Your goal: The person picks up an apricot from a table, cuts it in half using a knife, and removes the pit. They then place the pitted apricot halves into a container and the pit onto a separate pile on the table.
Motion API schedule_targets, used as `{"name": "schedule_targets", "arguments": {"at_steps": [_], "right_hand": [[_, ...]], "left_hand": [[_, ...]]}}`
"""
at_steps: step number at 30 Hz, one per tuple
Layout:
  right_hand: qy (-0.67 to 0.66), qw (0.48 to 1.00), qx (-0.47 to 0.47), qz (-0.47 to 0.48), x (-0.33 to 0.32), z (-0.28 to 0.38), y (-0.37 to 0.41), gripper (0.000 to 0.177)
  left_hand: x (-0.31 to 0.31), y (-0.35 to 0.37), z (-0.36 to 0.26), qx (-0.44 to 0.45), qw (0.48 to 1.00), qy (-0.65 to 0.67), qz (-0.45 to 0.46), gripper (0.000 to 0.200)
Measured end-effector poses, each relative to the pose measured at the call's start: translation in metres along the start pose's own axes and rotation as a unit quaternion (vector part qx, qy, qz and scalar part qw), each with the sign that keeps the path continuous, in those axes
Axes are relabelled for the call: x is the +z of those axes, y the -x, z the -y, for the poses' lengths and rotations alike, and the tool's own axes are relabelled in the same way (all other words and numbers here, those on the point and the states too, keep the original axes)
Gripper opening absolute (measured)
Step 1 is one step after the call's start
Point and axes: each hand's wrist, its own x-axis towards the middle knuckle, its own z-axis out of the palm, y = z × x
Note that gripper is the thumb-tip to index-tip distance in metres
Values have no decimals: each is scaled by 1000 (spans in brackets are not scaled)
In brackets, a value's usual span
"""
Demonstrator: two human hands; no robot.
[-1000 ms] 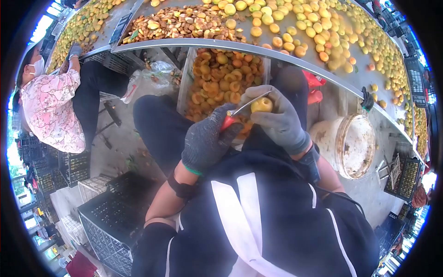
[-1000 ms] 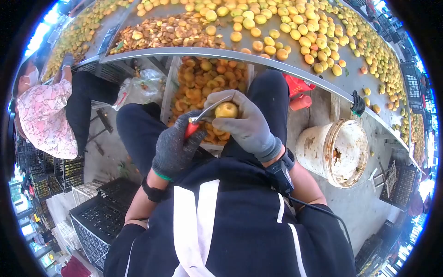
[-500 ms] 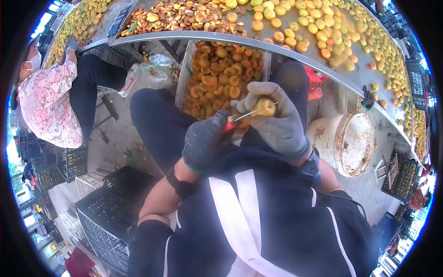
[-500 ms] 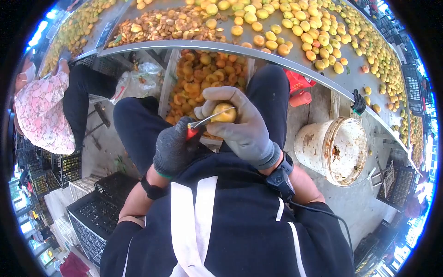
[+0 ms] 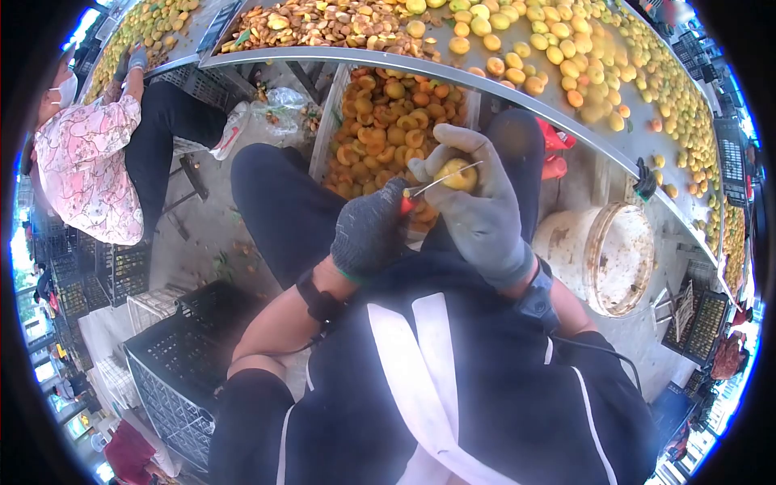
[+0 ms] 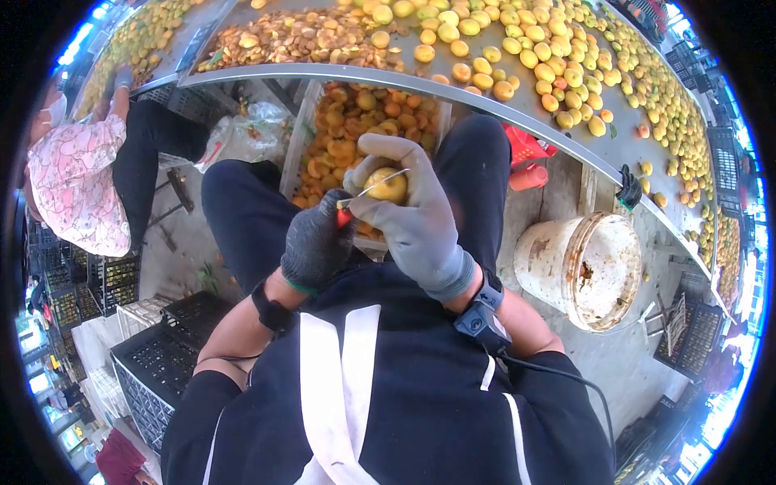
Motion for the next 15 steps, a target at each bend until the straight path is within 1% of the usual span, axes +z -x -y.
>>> {"name": "schedule_targets", "arguments": {"at_steps": [2,3,5,6,7,8,9,10,11,12,13,14,15], "right_hand": [[-51,998,32,2,-2,-1,-3,56],[-51,998,32,4,0,1,-5,56],[-156,981,107,-39,4,8,-7,50],[-155,981,106,-37,2,6,-10,50],[-62,992,109,-23,-5,3,-14,46],[33,993,110,-9,-9,2,-16,41],[34,993,109,-9,-12,3,-15,41],[29,992,123,-9,-15,4,-14,37],[24,990,137,-7,-15,6,-15,33],[26,990,137,-3,-13,7,-16,33],[-84,986,143,12,-8,8,-14,32],[-194,970,147,26,-4,10,-13,32],[-195,969,148,27,-3,11,-14,32]], "left_hand": [[1,-1,1,1,1000,-8,-5,22],[1,-1,2,1,1000,-16,-7,22],[-6,-7,3,-3,999,-31,-7,25],[-9,-10,3,-5,999,-46,-6,27],[-8,-10,3,-4,999,-46,-8,27],[-6,-10,4,22,998,-54,-38,26],[-6,-11,4,47,995,-61,-68,25],[-6,-9,3,47,995,-60,-69,25],[-8,-9,-2,39,997,-38,-49,28],[-10,-10,-8,30,999,-16,-29,31],[-13,-9,-15,26,999,-15,-29,31],[-17,-10,-24,-6,1000,-2,-5,36],[-20,-11,-29,-35,999,10,17,41]]}}
